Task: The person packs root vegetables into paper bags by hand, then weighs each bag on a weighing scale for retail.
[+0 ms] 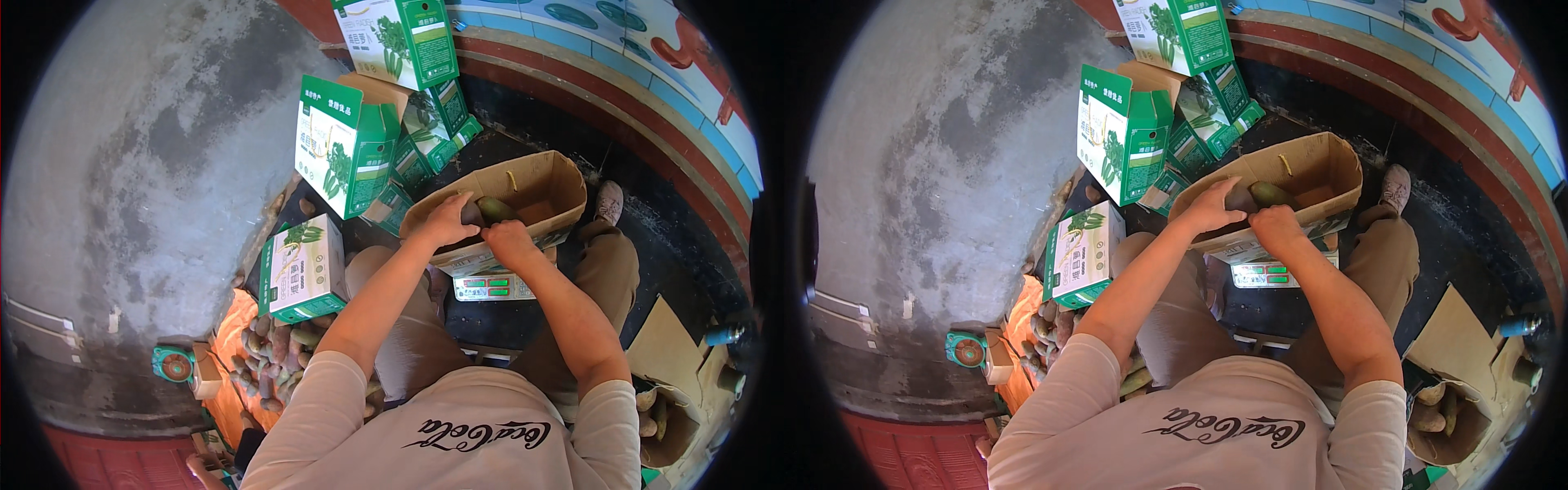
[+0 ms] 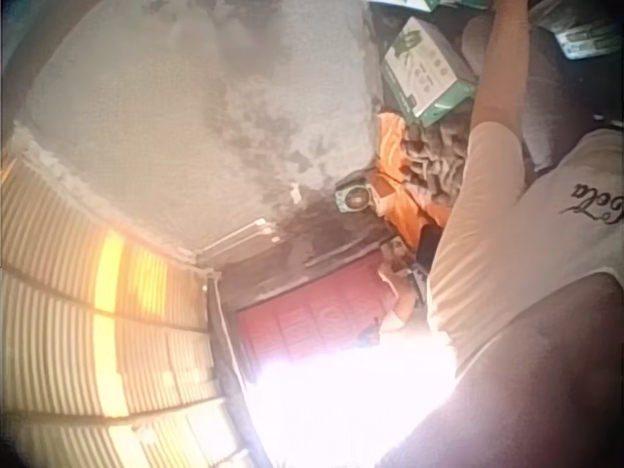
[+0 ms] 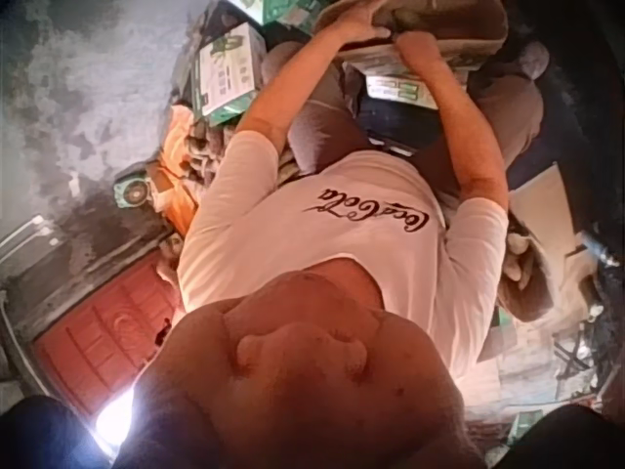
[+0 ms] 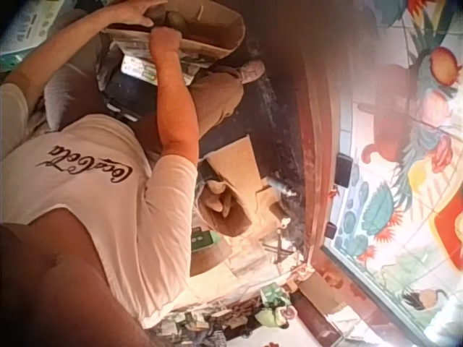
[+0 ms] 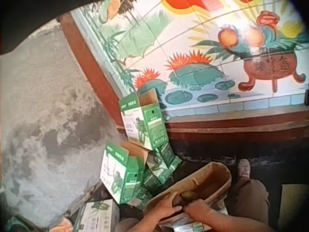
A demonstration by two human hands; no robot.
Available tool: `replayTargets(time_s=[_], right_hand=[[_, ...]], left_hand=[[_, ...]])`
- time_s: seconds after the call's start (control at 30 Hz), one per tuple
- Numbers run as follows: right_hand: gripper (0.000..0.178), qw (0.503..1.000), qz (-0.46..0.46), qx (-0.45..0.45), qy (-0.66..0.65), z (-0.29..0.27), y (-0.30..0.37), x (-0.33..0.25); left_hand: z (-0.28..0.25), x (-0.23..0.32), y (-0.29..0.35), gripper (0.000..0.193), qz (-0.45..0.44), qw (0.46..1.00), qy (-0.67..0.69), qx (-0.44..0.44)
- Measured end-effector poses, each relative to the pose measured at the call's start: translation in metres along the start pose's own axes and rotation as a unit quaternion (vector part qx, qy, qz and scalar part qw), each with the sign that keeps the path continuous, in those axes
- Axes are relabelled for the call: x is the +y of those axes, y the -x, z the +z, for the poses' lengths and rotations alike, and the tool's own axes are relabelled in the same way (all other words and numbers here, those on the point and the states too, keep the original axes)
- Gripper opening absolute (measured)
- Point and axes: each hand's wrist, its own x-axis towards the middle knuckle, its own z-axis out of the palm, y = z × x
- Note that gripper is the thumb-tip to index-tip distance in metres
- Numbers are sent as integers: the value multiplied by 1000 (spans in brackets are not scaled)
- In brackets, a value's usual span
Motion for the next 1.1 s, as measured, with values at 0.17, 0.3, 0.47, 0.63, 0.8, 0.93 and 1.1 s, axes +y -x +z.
replayTargets(time_s=[0.17, 0.3, 0.47, 0.63, 0.8, 0.93, 1.1], right_hand=[[12, 1000, -6, -15, 25, 1, -2, 1], [12, 1000, 0, -4, 7, 0, 0, -1], [11, 1000, 12, -12, -13, -8, 1, -6], [11, 999, 16, -40, -22, -7, 5, 1], [24, 991, 20, -38, -129, -28, 6, 0], [28, 970, 98, -60, -214, -37, -5, 17], [22, 962, 154, -140, -175, -36, -36, 46]], left_hand=[[-2, 0, 5, 79, 41, 998, 53, 10], [-14, 5, 16, 66, 51, 992, 59, 102], [-34, -16, 28, 38, 77, 935, 244, 247], [-60, -2, 49, 24, -4, 902, 344, 261], [-68, -7, 56, 20, -5, 865, 414, 283], [-69, -5, 63, 20, 12, 855, 434, 284], [-74, 5, 73, 17, 8, 854, 433, 287]])
